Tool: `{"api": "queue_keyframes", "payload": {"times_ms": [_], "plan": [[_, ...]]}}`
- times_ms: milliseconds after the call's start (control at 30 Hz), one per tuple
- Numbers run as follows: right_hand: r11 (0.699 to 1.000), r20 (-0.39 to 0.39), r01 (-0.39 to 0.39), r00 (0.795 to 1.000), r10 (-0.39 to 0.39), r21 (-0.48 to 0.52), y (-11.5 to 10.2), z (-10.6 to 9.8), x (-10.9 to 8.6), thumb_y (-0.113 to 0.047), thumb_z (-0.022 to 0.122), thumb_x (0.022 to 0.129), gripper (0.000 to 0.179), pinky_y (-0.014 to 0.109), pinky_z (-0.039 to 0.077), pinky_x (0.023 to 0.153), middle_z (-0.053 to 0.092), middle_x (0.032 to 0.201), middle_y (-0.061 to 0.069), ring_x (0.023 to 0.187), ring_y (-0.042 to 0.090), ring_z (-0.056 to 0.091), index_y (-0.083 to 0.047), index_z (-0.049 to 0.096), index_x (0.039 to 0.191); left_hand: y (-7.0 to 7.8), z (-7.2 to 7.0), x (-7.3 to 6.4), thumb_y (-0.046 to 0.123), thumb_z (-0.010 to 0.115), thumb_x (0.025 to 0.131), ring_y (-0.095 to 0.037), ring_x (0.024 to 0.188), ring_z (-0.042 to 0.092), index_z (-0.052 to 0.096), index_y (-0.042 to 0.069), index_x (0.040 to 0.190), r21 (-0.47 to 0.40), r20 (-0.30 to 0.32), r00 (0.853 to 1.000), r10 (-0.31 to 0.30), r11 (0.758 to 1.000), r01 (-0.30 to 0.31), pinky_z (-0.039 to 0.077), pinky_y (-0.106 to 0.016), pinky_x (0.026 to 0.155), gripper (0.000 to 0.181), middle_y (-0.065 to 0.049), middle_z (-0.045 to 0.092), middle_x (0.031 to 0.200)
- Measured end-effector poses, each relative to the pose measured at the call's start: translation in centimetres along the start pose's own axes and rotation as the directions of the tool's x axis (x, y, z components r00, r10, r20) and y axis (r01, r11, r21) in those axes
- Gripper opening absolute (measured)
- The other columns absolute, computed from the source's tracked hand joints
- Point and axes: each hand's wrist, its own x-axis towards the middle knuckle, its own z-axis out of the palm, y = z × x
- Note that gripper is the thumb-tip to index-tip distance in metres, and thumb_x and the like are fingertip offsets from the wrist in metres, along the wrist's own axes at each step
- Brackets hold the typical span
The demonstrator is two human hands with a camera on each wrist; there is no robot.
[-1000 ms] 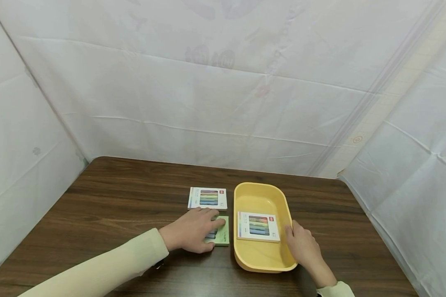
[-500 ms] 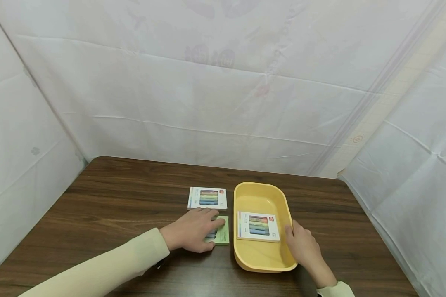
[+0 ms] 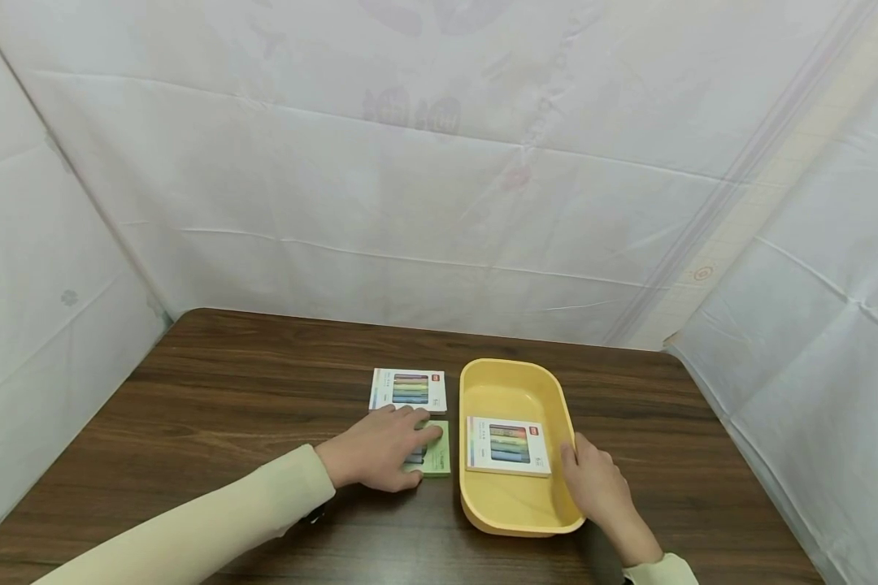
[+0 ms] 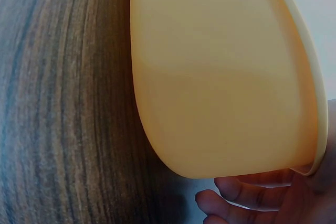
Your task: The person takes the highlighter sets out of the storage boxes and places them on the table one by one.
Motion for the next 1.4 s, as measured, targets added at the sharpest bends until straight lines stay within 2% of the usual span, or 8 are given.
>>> {"api": "queue_keyframes", "payload": {"times_ms": [900,1200,1400], "plan": [[1.000,-0.008,0.004,1.000,-0.004,0.003,0.1,0.0,0.0,-0.030,0.032,0.096,0.029,0.030,0.032,0.046,0.045,0.064,0.005,0.053,0.016,0.045,-0.009,0.049,0.086,0.0,-0.2,0.3,0.048,0.055,0.080,-0.021,0.110,0.054,0.048,0.025,0.127,0.035,-0.011,1.000,-0.011,0.999,0.011,0.044,-0.043,0.087,0.053,-0.003,0.053,0.124],[1.000,-0.003,0.006,1.000,-0.006,0.005,-0.1,0.0,-0.2,-0.029,0.032,0.096,0.029,0.030,0.032,0.046,0.045,0.064,0.005,0.053,0.016,0.045,-0.008,0.049,0.085,0.1,-0.7,0.3,0.052,0.049,0.082,-0.021,0.112,0.053,0.051,0.022,0.126,0.025,-0.066,0.998,-0.006,1.000,0.008,0.044,-0.044,0.088,0.053,-0.004,0.053,0.124],[1.000,0.005,-0.002,1.000,0.002,-0.002,0.0,0.0,-0.1,-0.030,0.032,0.096,0.030,0.031,0.033,0.046,0.048,0.066,0.005,0.054,0.016,0.046,-0.008,0.051,0.093,0.2,-1.2,0.3,0.054,0.047,0.083,-0.020,0.113,0.053,0.052,0.021,0.127,0.027,-0.098,0.995,-0.007,1.000,0.010,0.044,-0.042,0.089,0.055,-0.003,0.054,0.123]]}}
